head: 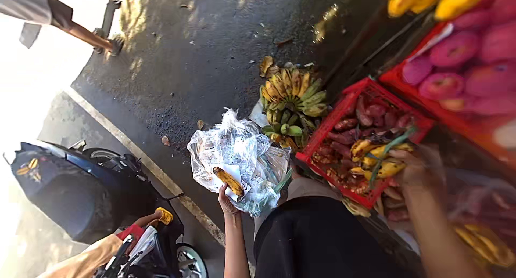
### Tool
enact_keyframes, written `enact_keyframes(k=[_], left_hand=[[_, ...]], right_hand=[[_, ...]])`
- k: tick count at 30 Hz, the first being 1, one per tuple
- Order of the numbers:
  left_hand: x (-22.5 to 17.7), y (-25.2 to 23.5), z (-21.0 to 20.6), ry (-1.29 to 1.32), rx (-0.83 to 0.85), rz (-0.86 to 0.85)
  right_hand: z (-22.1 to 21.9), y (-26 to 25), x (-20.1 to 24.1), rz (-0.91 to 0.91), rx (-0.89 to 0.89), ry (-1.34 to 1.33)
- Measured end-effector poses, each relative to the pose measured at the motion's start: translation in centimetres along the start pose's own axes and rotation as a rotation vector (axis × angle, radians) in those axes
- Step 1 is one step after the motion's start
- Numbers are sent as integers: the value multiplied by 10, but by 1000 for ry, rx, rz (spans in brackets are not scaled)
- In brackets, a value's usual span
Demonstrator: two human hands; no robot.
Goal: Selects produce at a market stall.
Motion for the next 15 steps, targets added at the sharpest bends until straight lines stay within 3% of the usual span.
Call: enact_keyframes(k=[5, 10, 15], left_hand=[[-44, -39, 22, 119, -87, 35], [-100, -112, 42, 102, -95, 148], [-166, -190, 25, 7, -56, 171]], right_hand=[[-98, -5, 90, 131, 80, -5], [-236, -4, 139, 247, 224, -79], [-399, -23, 168, 329, 659, -370]])
Point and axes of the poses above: each hand's wrist, its own y-axis away from the middle knuckle, its own z-axis out of the back of the hand, x = y × z, the point moved 5 cm from there along -y, towards the middle knuckle, and after that the axes turned 15 degrees about y, right-handed, at the moved point
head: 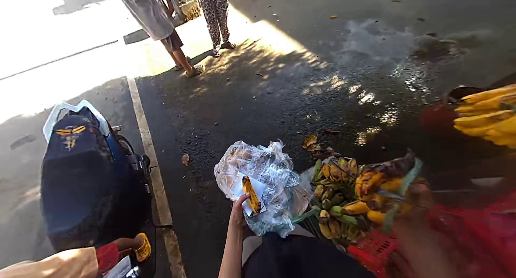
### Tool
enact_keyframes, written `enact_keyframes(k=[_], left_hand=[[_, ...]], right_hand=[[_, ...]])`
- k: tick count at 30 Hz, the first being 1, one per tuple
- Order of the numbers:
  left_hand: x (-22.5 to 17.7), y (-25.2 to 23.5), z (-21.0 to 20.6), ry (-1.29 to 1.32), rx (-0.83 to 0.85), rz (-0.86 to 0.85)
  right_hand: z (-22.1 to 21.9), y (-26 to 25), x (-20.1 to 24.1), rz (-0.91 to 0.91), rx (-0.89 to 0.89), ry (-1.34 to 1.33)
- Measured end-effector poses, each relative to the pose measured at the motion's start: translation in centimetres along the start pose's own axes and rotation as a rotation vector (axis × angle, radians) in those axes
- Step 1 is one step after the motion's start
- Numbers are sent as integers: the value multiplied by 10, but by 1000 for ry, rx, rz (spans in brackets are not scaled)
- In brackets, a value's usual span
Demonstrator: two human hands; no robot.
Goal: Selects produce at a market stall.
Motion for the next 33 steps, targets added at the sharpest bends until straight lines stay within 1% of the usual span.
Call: enact_keyframes(k=[3, 4, 5, 7, 10, 13, 14, 15, 17, 18, 19, 22, 24, 26, 28, 30, 31, 32, 33], left_hand=[[-36, -35, -22, -25, 72, -4], [-44, -48, -29, -28, 93, 4], [-52, -63, -36, -31, 116, 13], [-65, -90, -52, -23, 143, 23], [-82, -133, -77, 43, 176, 24], [-96, -191, -107, 126, 235, -39], [-99, -211, -119, 141, 256, -57], [-102, -230, -134, 139, 263, -63], [-103, -266, -166, -17, 238, -11], [-102, -284, -185, -128, 228, 29], [-103, -302, -206, -185, 226, 60], [-103, -360, -269, -209, 179, 115], [-95, -394, -305, -189, 170, 173], [-83, -429, -340, -124, 165, 231], [-73, -463, -376, -48, 137, 291], [-63, -502, -406, 0, 126, 307], [-57, -523, -423, 9, 133, 301], [-53, -542, -444, 6, 155, 308], [-48, -562, -466, -1, 185, 331]], right_hand=[[-54, -49, -29, -59, 99, 1], [-76, -64, -35, -106, 89, 19], [-93, -79, -44, -163, 66, 48], [-124, -109, -66, -273, 109, 32], [-164, -158, -108, -553, 119, 69], [-184, -223, -155, -845, 167, 305], [-184, -246, -173, -904, 201, 404], [-184, -270, -188, -925, 224, 534], [-187, -322, -203, -876, 260, 769], [-188, -349, -206, -851, 265, 875], [-187, -375, -208, -826, 264, 982], [-179, -446, -209, -753, 186, 1219], [-172, -487, -204, -692, 123, 1284], [-158, -530, -198, -573, 44, 1297], [-132, -575, -197, -493, -46, 1206], [-101, -618, -200, -501, -128, 1091], [-86, -639, -202, -523, -159, 1097], [-73, -660, -202, -547, -167, 1164], [-63, -682, -202, -565, -158, 1289]])
Point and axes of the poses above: each hand's wrist, its own y-axis away from the middle knuckle, its own z-axis out of the back of the hand, x = y × z, the point moved 5 cm from there along -y, towards the middle knuckle, and after that the axes turned 15 degrees about y, right-handed, at the moved point
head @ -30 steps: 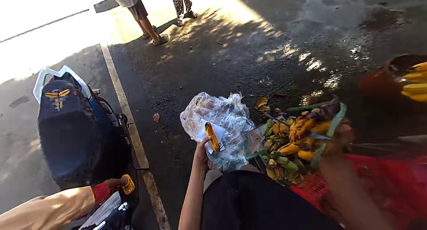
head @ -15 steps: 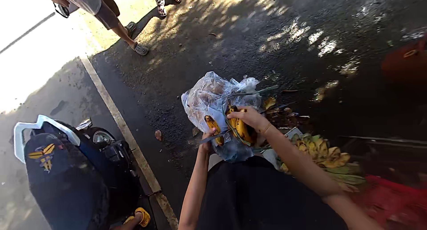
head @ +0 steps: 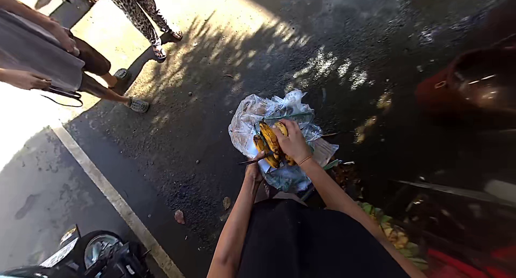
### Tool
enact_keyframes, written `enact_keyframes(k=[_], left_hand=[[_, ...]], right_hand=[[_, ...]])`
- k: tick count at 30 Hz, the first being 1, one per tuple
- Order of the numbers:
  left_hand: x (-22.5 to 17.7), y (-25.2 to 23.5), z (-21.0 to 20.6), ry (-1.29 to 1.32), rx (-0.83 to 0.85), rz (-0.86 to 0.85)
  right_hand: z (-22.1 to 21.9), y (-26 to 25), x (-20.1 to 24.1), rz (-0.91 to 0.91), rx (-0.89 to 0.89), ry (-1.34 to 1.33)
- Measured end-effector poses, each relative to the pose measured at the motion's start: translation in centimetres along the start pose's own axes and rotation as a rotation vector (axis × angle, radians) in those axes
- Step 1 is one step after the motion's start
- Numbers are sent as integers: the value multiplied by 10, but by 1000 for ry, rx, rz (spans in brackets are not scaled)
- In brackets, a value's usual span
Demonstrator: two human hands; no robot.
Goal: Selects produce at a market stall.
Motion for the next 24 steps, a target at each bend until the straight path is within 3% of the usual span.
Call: enact_keyframes(k=[4, 10, 14, 17, 20, 24], left_hand=[[-7, -94, -67, -58, 76, 65], [-21, -210, -200, -198, 219, 235], [-15, -288, -284, -239, 291, 297], [7, -349, -345, -284, 309, 300], [43, -409, -409, -270, 379, 300], [108, -483, -497, -211, 446, 310]], right_hand=[[38, -80, 10, -67, -72, 323], [143, -180, 8, -203, -329, 278], [208, -257, -27, -108, -218, 117], [251, -295, -42, -77, -472, 157], [267, -329, -50, -13, -756, 290], [281, -421, -94, -190, -635, 386]])
Point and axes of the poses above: each hand's wrist, its own y-axis away from the middle knuckle, its own z-axis out of the back of the hand, x = y × z, the point moved 5 cm from there along -y, towards the middle knuckle, and after that the axes turned 15 degrees about y, right-handed, at the moved point
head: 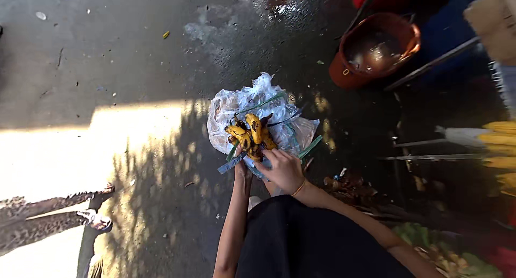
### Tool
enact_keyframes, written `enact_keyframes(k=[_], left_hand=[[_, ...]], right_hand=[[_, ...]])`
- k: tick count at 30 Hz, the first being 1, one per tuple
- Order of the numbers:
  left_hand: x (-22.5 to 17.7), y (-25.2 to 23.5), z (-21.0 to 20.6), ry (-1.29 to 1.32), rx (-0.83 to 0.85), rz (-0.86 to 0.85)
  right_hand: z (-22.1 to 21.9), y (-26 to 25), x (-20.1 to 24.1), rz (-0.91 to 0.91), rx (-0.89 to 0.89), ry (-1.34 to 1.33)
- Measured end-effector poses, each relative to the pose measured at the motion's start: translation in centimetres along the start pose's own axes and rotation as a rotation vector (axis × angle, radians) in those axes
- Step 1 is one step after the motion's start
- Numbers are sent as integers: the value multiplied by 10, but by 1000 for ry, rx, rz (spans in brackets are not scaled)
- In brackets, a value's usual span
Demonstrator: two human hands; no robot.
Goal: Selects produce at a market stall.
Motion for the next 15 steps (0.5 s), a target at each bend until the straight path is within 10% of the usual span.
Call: enact_keyframes(k=[10, 15], left_hand=[[37, -265, -153, 8, 59, 45], [67, -406, -205, -1, 102, 63]], right_hand=[[5, -239, -126, -90, -65, -122], [-11, -336, -240, -534, 339, -1060]])
Point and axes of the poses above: each hand's wrist, its own y-axis away from the middle knuckle, its own z-axis out of the back of the hand, x = y × z, the point moved 5 cm from there along -y, towards the middle knuckle, and after that the axes turned 15 degrees about y, right-handed, at the moved point
